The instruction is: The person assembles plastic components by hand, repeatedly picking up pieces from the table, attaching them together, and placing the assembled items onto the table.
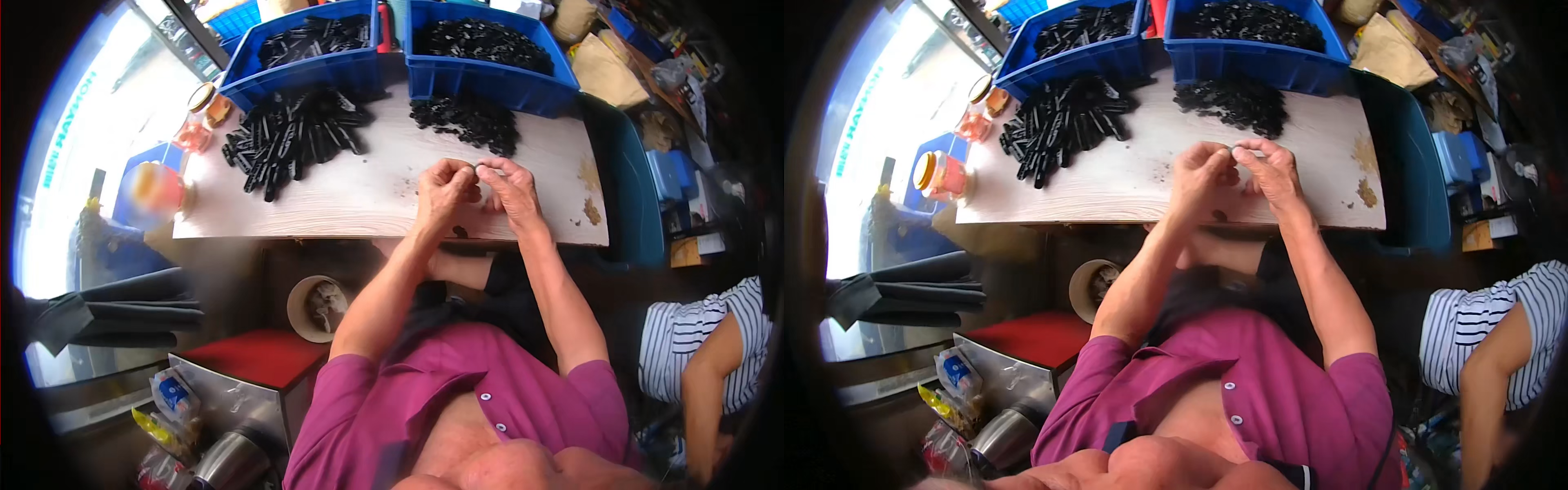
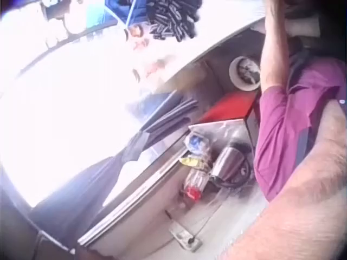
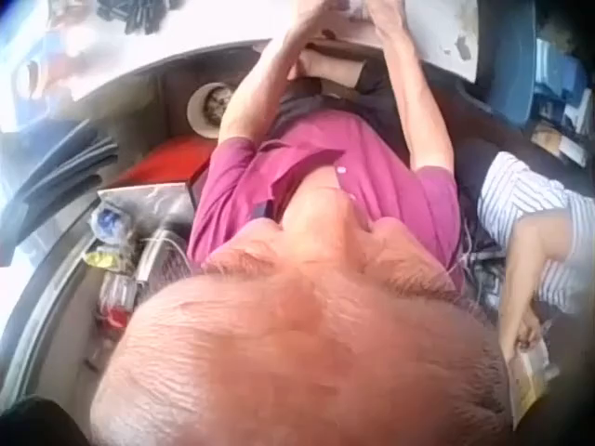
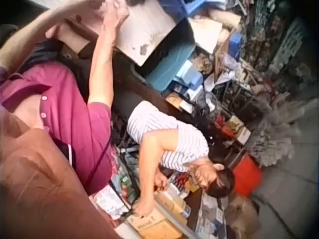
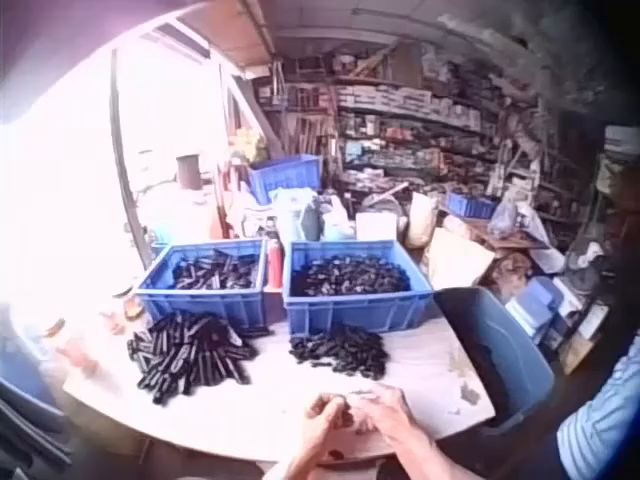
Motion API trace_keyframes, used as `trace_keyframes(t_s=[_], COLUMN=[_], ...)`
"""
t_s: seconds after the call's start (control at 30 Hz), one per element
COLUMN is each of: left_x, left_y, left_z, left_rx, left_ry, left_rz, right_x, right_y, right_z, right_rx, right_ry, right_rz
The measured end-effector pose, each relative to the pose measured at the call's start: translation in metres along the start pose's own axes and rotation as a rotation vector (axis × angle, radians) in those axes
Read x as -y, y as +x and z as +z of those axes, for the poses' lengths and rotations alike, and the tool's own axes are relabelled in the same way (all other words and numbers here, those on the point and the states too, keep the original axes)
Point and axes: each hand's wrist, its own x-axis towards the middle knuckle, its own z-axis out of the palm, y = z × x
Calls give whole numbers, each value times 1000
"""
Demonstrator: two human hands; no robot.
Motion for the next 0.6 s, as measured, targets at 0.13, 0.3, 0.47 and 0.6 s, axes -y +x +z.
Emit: trace_keyframes(t_s=[0.13,0.3,0.47,0.6], left_x=[-6,-6,-12,-53], left_y=[5,1,-4,11], left_z=[0,-2,-14,-69], left_rx=[29,39,-84,-602], left_ry=[-74,-19,400,1459], left_rz=[-8,-69,178,801], right_x=[4,2,-8,-5], right_y=[1,-3,-3,-4], right_z=[0,2,-9,-5], right_rx=[56,70,81,42], right_ry=[13,23,94,130], right_rz=[-53,-60,-79,-74])
